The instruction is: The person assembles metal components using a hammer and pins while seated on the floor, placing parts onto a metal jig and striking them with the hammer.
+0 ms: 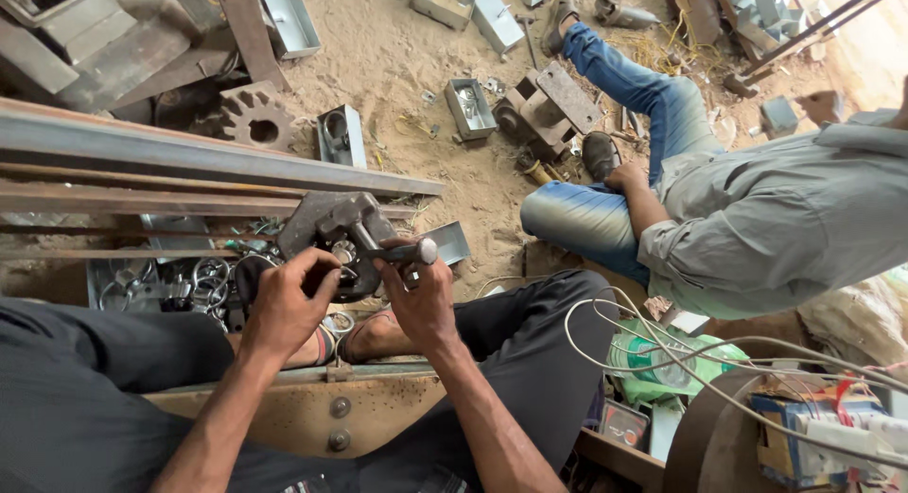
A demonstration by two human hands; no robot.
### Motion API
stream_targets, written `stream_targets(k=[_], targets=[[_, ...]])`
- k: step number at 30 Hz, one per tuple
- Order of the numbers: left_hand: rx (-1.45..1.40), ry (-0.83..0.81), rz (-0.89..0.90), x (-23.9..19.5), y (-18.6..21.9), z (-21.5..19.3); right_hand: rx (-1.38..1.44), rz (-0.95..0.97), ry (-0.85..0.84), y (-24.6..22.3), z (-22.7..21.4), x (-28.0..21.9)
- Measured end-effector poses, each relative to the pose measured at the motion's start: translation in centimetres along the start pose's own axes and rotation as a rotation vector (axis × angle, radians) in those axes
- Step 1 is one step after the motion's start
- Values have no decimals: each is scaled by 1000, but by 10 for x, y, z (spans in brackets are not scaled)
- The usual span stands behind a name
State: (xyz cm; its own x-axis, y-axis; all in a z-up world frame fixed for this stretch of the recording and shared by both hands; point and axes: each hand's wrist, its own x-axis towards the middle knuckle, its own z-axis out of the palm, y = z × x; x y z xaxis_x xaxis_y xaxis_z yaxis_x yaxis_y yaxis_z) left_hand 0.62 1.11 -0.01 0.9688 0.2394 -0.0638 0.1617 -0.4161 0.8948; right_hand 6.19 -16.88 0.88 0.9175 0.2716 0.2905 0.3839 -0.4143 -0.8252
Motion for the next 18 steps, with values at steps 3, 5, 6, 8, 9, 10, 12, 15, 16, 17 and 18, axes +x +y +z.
stream_targets(k=[3, 5, 6, 8, 9, 10, 12, 15, 16, 17, 18], targets=[[-2, 9, -59, -1, 7, -1, 16, 49, -22, -1, -1, -1], [-11, 9, -38, 0, 8, 0, 18, 44, -13, 0, -1, 0], [-20, 25, 21, -1, 9, 2, 23, 36, -9, 0, 0, 0], [-30, 40, 82, -1, 9, 3, 10, 18, -12, 2, -1, -1], [-34, 54, 105, 0, 9, 3, -5, 0, -15, 3, 0, -1], [-36, 69, 126, 0, 8, 2, -5, 0, -14, 4, 1, 0], [-24, 66, 144, 0, 5, 3, 11, 12, -13, 6, 4, -1], [14, 29, 132, 1, -4, 7, 46, -19, -41, 9, 5, 0], [41, -3, 103, 1, -7, 8, 47, -19, -44, 9, 5, 0], [41, -1, 101, 0, -9, 10, 42, -44, -35, 9, 5, -1], [58, -1, 107, 0, -11, 10, 39, -68, -25, 8, 6, -1]])
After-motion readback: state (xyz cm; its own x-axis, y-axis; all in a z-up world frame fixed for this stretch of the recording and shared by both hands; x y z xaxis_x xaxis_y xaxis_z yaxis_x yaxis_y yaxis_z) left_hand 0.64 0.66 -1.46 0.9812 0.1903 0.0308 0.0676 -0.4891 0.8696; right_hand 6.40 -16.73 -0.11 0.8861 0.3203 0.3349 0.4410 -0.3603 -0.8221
